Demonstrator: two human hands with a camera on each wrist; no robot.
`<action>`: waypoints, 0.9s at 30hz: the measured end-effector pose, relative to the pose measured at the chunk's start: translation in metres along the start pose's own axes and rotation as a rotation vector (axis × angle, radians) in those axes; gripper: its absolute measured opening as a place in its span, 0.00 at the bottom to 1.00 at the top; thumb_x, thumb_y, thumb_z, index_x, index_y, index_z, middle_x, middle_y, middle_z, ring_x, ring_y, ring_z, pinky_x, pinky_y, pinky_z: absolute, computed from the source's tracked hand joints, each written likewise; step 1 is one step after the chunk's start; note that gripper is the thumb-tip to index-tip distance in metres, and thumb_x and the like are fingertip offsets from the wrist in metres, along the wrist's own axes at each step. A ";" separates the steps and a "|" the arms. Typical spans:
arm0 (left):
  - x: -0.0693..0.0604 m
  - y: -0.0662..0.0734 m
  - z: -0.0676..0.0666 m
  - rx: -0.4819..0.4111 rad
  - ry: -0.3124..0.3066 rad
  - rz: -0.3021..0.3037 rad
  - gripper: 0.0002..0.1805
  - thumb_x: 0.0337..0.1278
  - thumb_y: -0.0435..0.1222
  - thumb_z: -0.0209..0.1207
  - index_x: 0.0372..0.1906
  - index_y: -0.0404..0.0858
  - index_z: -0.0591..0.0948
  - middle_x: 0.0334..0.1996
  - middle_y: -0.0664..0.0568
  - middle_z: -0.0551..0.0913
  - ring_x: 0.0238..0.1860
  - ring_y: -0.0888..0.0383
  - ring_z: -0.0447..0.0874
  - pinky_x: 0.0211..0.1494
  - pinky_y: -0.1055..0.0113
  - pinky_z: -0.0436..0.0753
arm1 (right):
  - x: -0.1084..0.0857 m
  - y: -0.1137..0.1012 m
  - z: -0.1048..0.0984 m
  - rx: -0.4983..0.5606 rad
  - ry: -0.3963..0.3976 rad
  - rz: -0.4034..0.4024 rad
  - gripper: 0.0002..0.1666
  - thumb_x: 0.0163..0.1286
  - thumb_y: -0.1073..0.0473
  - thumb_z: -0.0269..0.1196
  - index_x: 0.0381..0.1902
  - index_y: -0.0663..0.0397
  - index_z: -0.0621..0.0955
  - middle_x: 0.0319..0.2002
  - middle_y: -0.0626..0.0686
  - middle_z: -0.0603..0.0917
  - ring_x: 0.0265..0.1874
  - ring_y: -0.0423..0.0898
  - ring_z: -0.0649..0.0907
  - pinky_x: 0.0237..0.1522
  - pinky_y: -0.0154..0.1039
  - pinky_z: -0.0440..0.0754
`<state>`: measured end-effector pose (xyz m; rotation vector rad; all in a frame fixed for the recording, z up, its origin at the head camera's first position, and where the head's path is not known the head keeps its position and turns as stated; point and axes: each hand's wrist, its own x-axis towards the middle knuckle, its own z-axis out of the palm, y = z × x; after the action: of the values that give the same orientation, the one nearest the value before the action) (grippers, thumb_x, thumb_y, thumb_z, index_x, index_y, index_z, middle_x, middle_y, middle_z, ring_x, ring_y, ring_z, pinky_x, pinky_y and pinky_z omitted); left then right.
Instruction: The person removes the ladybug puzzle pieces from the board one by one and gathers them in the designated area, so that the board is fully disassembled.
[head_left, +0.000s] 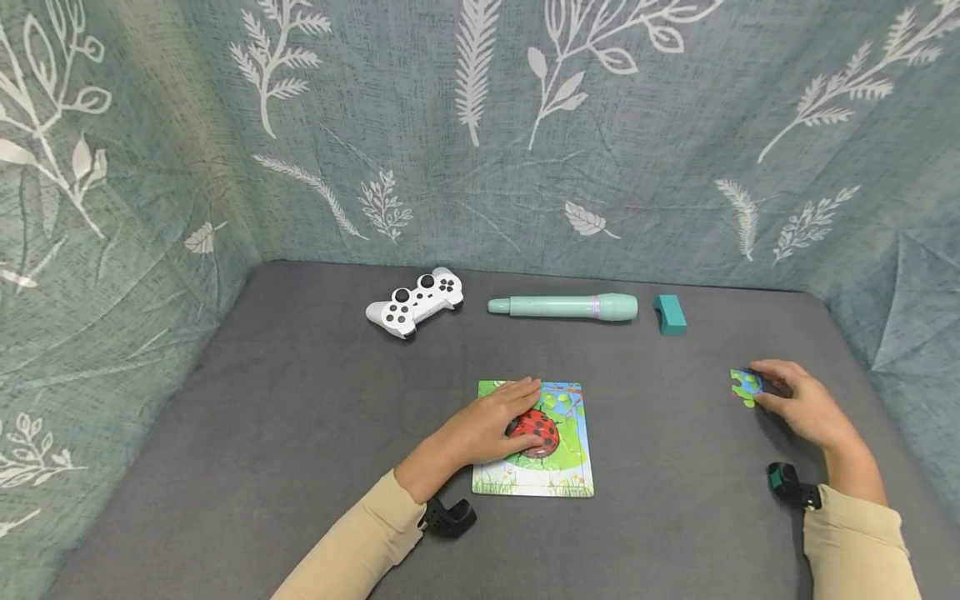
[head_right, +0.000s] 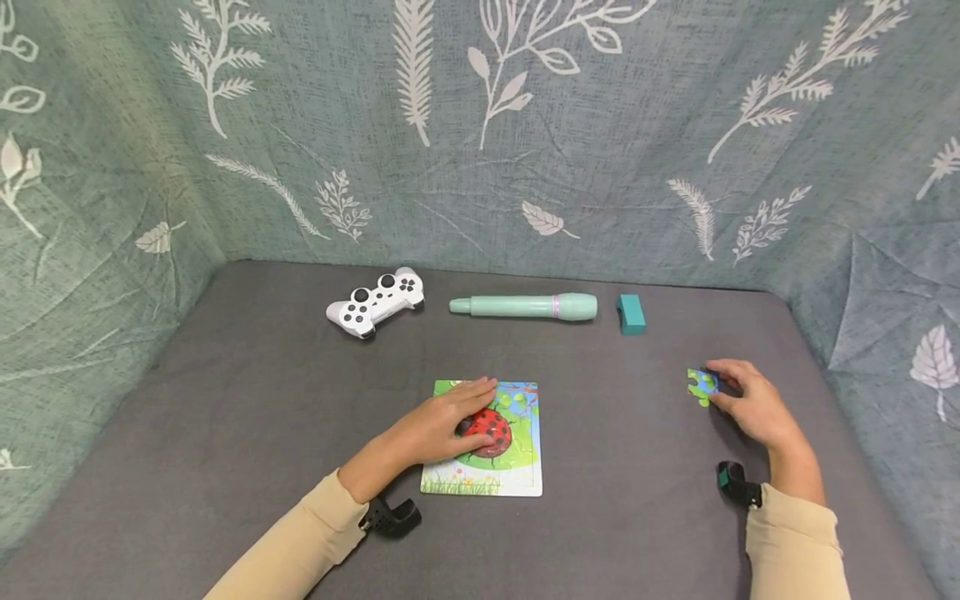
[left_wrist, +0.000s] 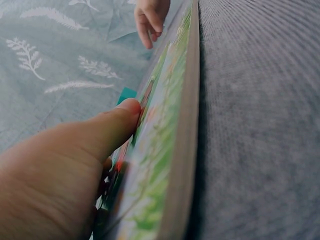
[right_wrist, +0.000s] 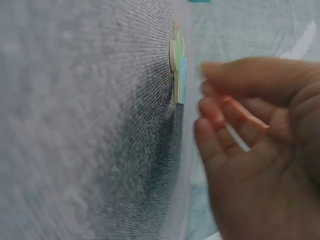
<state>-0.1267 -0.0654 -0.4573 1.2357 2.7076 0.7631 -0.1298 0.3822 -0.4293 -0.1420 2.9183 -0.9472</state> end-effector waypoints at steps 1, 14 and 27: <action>0.000 0.000 0.000 0.002 0.005 0.001 0.35 0.60 0.47 0.61 0.66 0.31 0.69 0.69 0.42 0.65 0.71 0.49 0.60 0.75 0.60 0.60 | -0.001 -0.004 0.000 0.006 -0.002 0.014 0.28 0.70 0.61 0.57 0.63 0.70 0.67 0.61 0.71 0.65 0.57 0.62 0.71 0.57 0.41 0.74; -0.006 -0.004 -0.005 0.002 0.040 -0.001 0.35 0.57 0.48 0.63 0.64 0.32 0.71 0.68 0.43 0.67 0.70 0.49 0.63 0.75 0.61 0.61 | 0.012 -0.088 0.041 0.144 -0.004 -0.098 0.32 0.69 0.57 0.59 0.66 0.67 0.65 0.61 0.68 0.69 0.60 0.65 0.69 0.62 0.60 0.68; -0.022 -0.012 -0.013 -0.072 0.027 -0.087 0.38 0.56 0.48 0.63 0.67 0.33 0.67 0.69 0.43 0.65 0.71 0.49 0.60 0.74 0.56 0.62 | 0.027 -0.166 0.103 0.294 -0.136 -0.270 0.29 0.66 0.60 0.63 0.63 0.63 0.71 0.59 0.62 0.74 0.58 0.60 0.75 0.62 0.54 0.74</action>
<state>-0.1234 -0.0935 -0.4543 1.0921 2.7087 0.8647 -0.1357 0.1859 -0.4162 -0.5682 2.6430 -1.3329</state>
